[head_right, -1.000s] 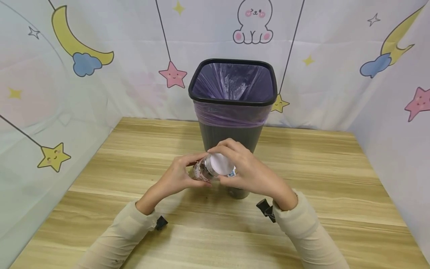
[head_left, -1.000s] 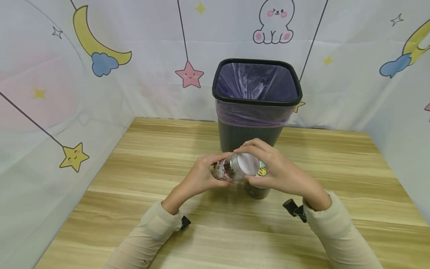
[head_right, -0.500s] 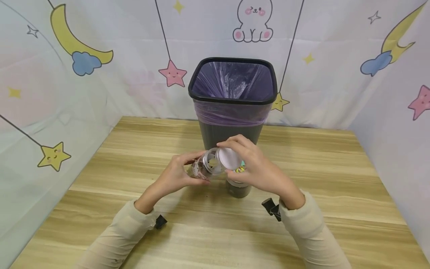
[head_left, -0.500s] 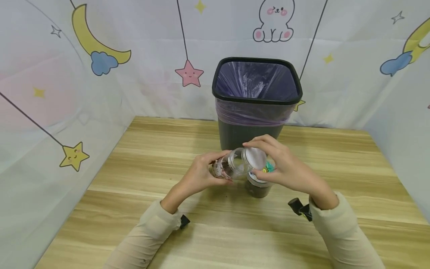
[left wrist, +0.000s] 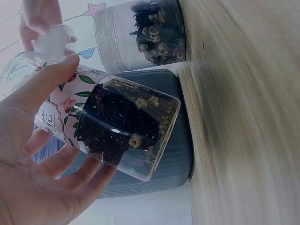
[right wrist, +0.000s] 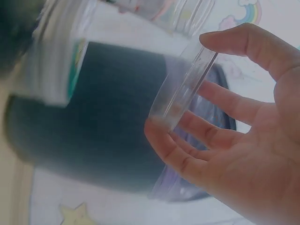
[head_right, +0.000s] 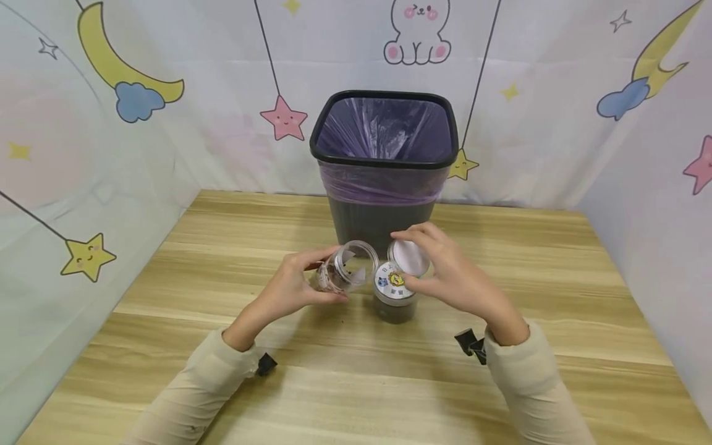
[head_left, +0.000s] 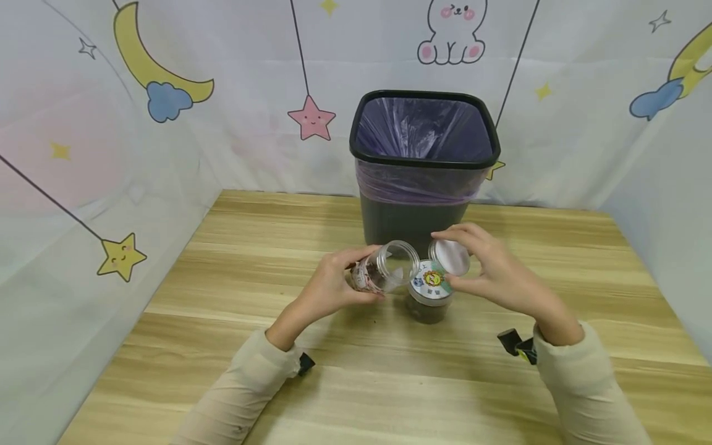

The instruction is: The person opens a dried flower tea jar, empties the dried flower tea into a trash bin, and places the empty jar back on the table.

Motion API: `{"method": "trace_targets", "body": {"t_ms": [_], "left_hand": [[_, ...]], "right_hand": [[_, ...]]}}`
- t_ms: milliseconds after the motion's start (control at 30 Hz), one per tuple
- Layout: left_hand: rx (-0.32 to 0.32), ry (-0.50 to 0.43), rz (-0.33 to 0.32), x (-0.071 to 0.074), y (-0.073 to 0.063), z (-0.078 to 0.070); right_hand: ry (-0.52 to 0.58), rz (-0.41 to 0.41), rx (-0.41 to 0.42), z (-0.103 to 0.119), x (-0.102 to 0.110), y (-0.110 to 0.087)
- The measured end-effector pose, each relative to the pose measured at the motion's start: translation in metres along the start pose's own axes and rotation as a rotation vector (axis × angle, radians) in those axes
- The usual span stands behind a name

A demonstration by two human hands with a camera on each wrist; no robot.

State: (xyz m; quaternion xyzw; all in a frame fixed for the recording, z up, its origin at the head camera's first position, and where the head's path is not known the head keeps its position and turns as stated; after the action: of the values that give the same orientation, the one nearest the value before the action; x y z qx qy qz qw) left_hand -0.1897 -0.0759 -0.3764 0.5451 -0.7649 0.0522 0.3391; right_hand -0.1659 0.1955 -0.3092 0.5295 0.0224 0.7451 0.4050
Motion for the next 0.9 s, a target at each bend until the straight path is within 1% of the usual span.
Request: {"method": "trace_targets", "body": {"t_ms": [167,267,400,500,700,900], "left_hand": [[0.013,0.003,0.001,-0.001,0.000,0.000],[0.016,0.004,0.002,-0.002,0.000,-0.001],[0.011,0.002,0.003,-0.003,-0.001,-0.001],[0.003,-0.004,0.005,-0.003,0.000,0.000],[0.010,-0.013,0.007,-0.002,0.000,0.000],[0.030,-0.026,0.010,-0.002,-0.001,0.002]], "right_hand": [[-0.014,0.020,-0.067,-0.013,0.006,-0.017],[-0.001,0.020,-0.103,-0.020,0.008,-0.028],[-0.009,0.012,-0.133,-0.027,0.011,-0.043],[-0.036,0.009,-0.141,-0.032,0.012,-0.054],[-0.051,0.020,-0.206,-0.045,0.012,-0.075],[-0.048,0.056,-0.272,-0.057,0.008,-0.091]]}}
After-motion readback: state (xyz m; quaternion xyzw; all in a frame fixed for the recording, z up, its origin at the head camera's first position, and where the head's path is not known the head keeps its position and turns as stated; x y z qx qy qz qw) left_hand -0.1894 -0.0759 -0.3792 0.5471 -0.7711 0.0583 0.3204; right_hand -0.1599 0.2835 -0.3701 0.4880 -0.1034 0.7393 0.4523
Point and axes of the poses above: each hand's wrist, its own y-axis towards the middle knuckle, its own x-axis out of the back of the hand, z = x × y, the point moved 3 cm from there along y, towards the middle knuckle, and after that the axes turned 12 degrees about x, right-handed, at the moved point
